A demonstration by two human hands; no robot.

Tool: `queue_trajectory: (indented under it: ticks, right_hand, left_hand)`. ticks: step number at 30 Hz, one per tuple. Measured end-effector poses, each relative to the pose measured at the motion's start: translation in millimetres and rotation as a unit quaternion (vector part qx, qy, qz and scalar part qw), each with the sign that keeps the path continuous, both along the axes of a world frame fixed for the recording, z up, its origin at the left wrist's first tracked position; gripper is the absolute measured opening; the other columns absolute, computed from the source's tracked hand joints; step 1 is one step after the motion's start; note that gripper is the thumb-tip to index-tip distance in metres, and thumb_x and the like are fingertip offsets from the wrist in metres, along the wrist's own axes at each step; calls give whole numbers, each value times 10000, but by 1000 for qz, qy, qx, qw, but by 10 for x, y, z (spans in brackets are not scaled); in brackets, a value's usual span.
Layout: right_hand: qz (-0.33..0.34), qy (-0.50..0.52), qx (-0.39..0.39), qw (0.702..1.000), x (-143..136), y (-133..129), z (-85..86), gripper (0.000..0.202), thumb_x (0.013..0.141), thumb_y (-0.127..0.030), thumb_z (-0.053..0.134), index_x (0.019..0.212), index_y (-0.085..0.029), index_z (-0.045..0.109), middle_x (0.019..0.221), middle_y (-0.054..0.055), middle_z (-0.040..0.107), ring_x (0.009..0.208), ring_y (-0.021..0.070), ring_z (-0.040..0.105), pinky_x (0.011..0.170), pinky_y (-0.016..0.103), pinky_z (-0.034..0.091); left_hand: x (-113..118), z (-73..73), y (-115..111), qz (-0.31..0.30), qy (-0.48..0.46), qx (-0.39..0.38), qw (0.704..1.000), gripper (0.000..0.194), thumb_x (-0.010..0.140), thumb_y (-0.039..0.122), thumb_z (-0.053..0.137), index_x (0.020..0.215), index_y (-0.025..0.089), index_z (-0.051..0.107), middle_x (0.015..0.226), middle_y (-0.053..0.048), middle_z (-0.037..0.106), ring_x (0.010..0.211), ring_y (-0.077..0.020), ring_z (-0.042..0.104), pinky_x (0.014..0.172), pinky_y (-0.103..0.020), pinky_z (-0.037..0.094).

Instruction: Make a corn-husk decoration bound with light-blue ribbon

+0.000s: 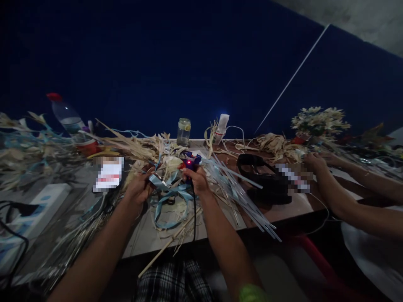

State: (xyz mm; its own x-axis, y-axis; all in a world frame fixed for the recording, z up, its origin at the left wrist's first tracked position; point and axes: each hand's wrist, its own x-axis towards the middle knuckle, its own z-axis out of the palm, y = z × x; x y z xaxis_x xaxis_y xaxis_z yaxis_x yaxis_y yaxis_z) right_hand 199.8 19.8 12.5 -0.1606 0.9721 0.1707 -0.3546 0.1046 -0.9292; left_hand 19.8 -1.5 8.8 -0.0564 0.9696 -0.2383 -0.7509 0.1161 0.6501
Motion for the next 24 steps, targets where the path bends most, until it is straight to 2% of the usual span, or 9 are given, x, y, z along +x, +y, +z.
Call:
queue_trajectory:
  ticks: [5, 8, 11, 16, 24]
  right_hand:
    - [-2, -112, 32, 993, 58, -78, -9, 194, 683, -329, 609, 769, -154, 611, 692, 13, 568, 562, 89, 443, 562, 244, 375]
    - [-2, -214, 58, 975, 83, -115, 16, 225, 708, -368, 589, 769, -154, 618, 704, 18, 584, 633, 120, 489, 634, 259, 400]
    - [-7, -268, 71, 961, 82, -124, 14, 241, 713, -382, 581, 791, -157, 621, 748, 19, 612, 694, 142, 526, 693, 269, 418]
    - [-17, -324, 80, 943, 70, -102, -27, 283, 715, -391, 570, 842, -148, 637, 804, 33, 645, 771, 170, 562, 767, 290, 427]
    - [-28, -332, 72, 940, 59, -129, 31, 240, 699, -378, 584, 790, -169, 657, 746, 30, 646, 744, 183, 550, 748, 307, 434]
  left_hand:
    - [-9, -40, 35, 6, -4, 19, 1000, 251, 640, 6, 585, 851, 141, 579, 793, -24, 680, 495, -67, 558, 499, -178, 482]
    - [-9, -25, 41, 6, -6, 23, 1000, 263, 638, -14, 575, 854, 136, 575, 811, -29, 680, 518, -71, 569, 505, -174, 482]
    - [-9, -6, 37, 5, -12, 21, 1000, 255, 643, -22, 567, 852, 124, 572, 818, -36, 676, 544, -67, 577, 527, -163, 481]
    - [-14, -11, 31, 15, -12, 16, 1000, 252, 633, -17, 578, 835, 134, 565, 755, -14, 661, 552, -72, 579, 545, -168, 477]
    - [-19, -43, 42, 19, 3, 10, 1000, 315, 580, -16, 602, 850, 142, 577, 747, 1, 654, 511, -59, 545, 498, -158, 446]
